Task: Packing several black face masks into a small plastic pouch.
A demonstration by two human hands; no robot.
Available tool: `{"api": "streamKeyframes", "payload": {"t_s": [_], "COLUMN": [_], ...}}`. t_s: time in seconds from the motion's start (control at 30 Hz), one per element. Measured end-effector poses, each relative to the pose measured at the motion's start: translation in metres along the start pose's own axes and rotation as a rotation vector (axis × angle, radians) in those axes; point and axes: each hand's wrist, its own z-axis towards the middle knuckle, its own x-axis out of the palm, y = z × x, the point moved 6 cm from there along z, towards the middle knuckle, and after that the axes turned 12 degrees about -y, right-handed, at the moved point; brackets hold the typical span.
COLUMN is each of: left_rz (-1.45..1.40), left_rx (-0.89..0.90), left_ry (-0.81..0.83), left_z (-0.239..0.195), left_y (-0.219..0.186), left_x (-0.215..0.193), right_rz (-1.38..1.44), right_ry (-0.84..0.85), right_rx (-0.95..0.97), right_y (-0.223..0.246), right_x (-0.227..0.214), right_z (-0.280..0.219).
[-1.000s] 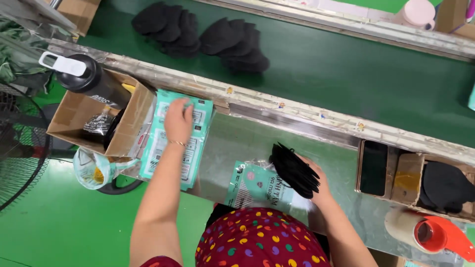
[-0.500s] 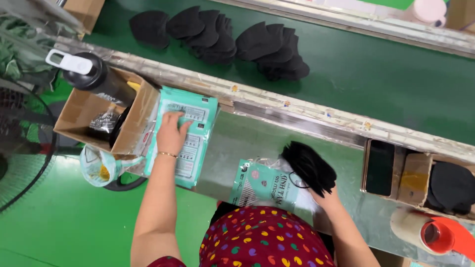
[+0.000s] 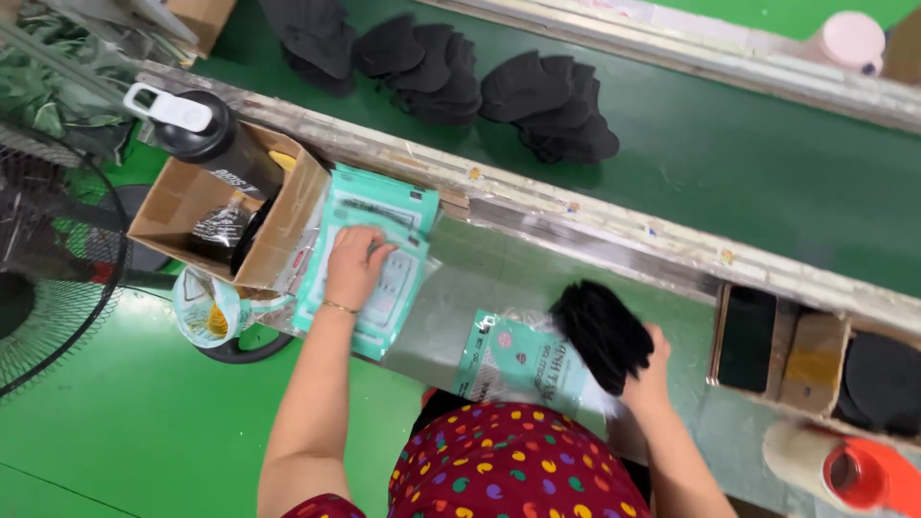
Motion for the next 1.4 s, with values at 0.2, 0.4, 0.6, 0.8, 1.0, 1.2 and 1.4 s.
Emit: {"api": "streamKeyframes", "payload": {"t_s": [0.2,0.4,0.6,0.8,1.0,1.2,1.4], "left_rz": [-0.18,-0.357,-0.306,-0.353,-0.431,-0.404,-0.351], "left_rx": [0.478,0.81,0.955,0.433,0.321,0.305,0.286], "left_ry": [0.201,0.391,0.459,-0.056,0.127,0.128,0.019], "left_z": [-0.009,-0.029,-0.045,-0.002,-0.01,-0.01,-0.005], "left_y": [-0.164,-0.22,-0.249,-0.246,-0.243,-0.252,-0.25], "left_x": [0.046,0.082,0.085,0.054,0.075,0.07,0.069], "right_rz": [0.643,1.015,0.594,0.911,0.419,0.487,1.0], "right_ry": [0.289,0.2,0.17,0.261,0.279,0.105,0.383], "right_rx": [0.577,1.155,0.315,0.778,-0.025,-0.017,0.932], "right_y": [-0.008,0.007,0.049,0.041,0.073,0.083,0.022], "right_x": [0.036,0.026,0.003,0.021,0.0,-0.035,0.028], "right_z": [-0.021,0.033,0.034,0.013,0.042,0.082,-0.001]}}
